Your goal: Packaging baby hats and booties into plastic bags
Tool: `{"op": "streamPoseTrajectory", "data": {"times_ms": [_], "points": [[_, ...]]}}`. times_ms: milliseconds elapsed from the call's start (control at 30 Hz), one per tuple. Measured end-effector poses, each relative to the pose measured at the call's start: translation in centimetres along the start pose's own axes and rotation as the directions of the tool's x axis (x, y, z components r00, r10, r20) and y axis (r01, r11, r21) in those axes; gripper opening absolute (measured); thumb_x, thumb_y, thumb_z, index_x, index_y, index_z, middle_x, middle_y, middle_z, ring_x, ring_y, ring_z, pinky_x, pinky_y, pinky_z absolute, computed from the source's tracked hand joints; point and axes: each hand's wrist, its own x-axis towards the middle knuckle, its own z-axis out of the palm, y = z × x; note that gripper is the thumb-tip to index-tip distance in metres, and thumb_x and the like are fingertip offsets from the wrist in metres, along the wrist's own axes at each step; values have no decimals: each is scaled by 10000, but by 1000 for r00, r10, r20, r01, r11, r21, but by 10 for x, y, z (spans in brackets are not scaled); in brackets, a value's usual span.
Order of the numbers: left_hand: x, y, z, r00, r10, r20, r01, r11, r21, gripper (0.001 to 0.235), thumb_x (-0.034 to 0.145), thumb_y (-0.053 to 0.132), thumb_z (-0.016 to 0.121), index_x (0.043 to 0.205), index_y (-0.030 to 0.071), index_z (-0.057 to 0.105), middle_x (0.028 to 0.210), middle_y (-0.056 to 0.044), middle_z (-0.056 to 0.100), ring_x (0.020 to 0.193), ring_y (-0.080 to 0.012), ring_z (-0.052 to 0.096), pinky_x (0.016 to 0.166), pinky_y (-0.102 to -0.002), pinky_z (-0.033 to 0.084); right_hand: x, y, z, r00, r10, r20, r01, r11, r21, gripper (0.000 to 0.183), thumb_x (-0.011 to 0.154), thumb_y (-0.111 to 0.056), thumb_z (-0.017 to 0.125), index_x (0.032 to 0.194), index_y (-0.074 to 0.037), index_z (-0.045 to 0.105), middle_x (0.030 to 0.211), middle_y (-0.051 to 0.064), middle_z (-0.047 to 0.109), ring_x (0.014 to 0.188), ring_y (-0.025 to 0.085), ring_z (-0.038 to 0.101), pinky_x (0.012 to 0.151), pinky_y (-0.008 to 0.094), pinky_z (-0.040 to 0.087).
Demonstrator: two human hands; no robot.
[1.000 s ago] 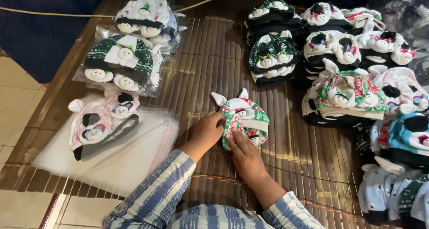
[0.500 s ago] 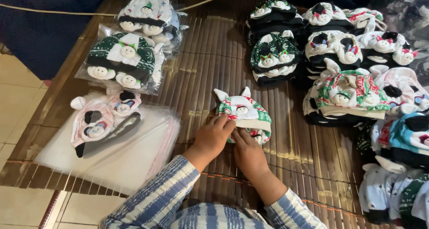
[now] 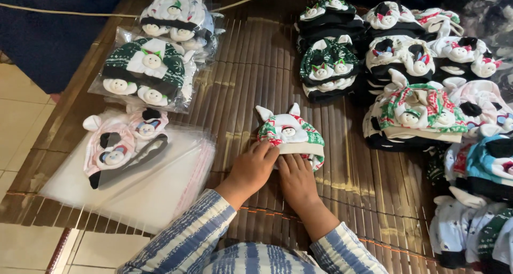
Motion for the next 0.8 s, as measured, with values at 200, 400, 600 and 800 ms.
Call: {"op": "streamPoseTrajectory", "data": {"times_ms": [200, 400, 600, 800], "points": [[-1, -1, 0, 1000, 28, -2, -29, 999, -28, 161, 900, 182, 616, 1047, 225, 667, 1009, -38, 607, 991, -264, 683, 584, -333, 615, 2, 0, 0, 1000, 30, 3, -30, 1000, -8, 331, 835, -177, 615, 1152, -97, 662, 1062, 116, 656, 1057, 342, 632, 855, 437, 480], [-2, -1, -2, 989, 17, 150, -8, 998, -60, 293, 906, 173, 586, 1195, 212, 619, 1025, -80, 578, 985, -311, 656, 522, -421, 614, 0, 2, -9, 1000, -1, -10, 1, 1000, 7, 395, 868, -175, 650, 1249, -72, 646, 1091, 134, 650, 1063, 344, 640, 874, 429, 489], [13, 2, -22, 991, 86, 99, -95, 991, 96, 85, 923, 167, 590, 950, 245, 609, 899, -24, 554, 847, -225, 636, 467, -299, 533, -6, 24, -32, 995, 57, -86, -44, 988, 145, 375, 827, -413, 766, 1114, -174, 744, 989, 20, 701, 992, 243, 667, 870, 416, 451], [9, 6, -19, 991, 112, 72, -121, 984, 134, 106, 943, 154, 601, 845, 192, 588, 862, -18, 532, 770, -209, 596, 442, -284, 486, -27, 82, -30, 983, 181, 9, -181, 983, -9, 372, 740, -185, 766, 1109, -205, 728, 999, 8, 626, 901, 255, 618, 743, 397, 428]]}}
